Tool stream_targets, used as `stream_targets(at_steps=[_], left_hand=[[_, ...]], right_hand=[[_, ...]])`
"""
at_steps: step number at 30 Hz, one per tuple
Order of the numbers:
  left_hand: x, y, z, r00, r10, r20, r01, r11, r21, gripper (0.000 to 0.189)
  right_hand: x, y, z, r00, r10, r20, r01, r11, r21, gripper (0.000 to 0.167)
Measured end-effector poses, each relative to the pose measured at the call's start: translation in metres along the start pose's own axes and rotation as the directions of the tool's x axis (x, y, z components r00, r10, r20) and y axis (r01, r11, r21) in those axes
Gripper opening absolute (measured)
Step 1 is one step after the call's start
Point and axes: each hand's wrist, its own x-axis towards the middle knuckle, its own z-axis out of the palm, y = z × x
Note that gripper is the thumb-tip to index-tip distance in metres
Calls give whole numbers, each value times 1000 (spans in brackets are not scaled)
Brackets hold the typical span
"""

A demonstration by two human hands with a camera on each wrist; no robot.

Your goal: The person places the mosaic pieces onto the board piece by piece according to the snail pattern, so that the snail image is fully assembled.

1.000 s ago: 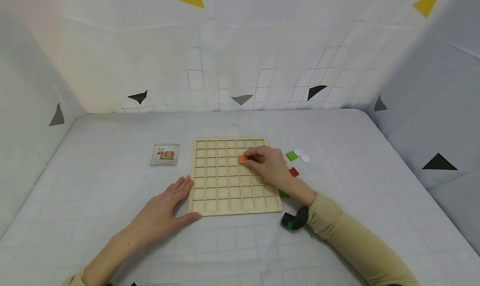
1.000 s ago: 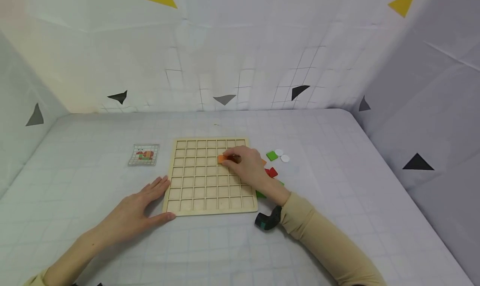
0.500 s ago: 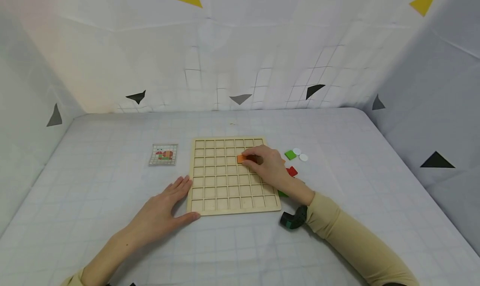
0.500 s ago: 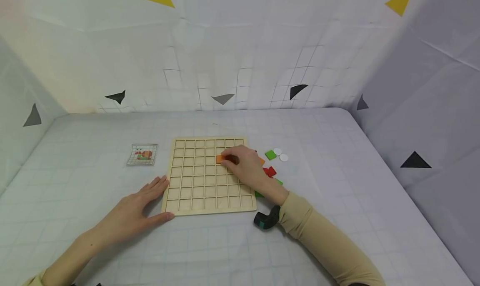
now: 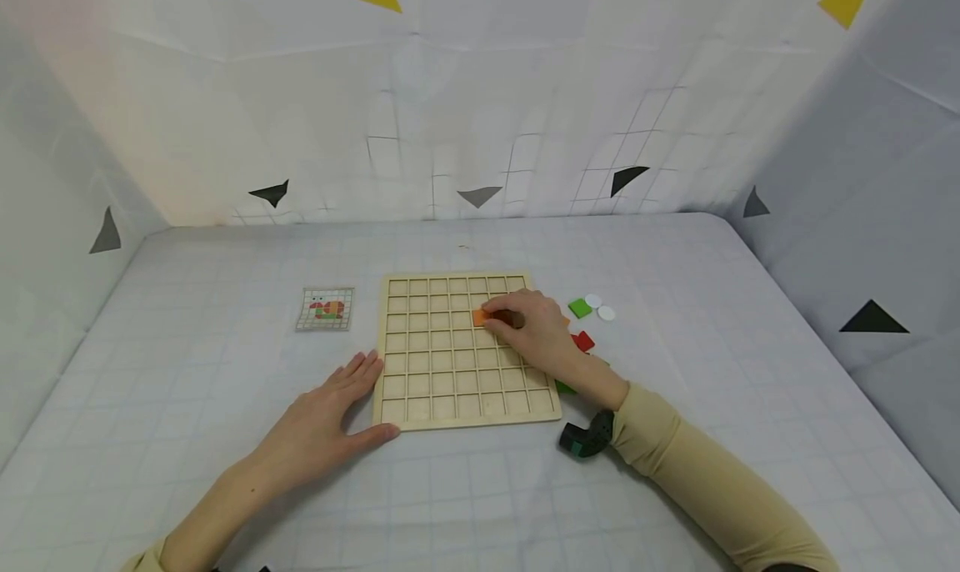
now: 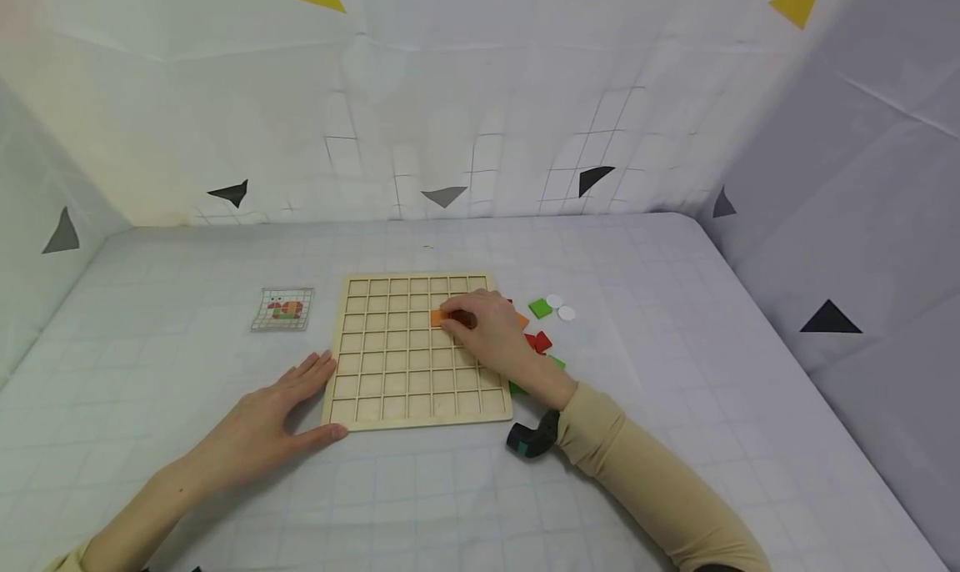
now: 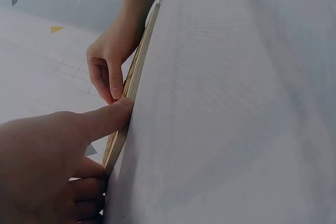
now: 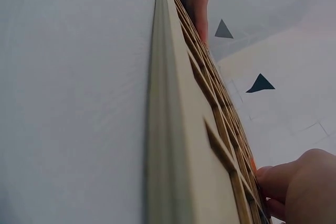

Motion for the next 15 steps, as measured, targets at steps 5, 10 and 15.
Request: stream_targets(at_steps=[5, 10, 15], left_hand=[[1, 0, 0, 1000, -3, 6, 3, 1000, -4, 90], [0, 1, -1, 1000, -3, 5, 3, 1000, -3, 90], [1, 1, 0, 1000, -2, 7, 2, 1000, -4, 90]], right_hand=[[1, -2, -1, 1000, 3, 5, -3, 1000, -15, 21], [1, -3, -1, 1000, -2, -3, 2, 999, -36, 20], [1, -2, -2, 1000, 9, 15, -9, 999, -44, 21]])
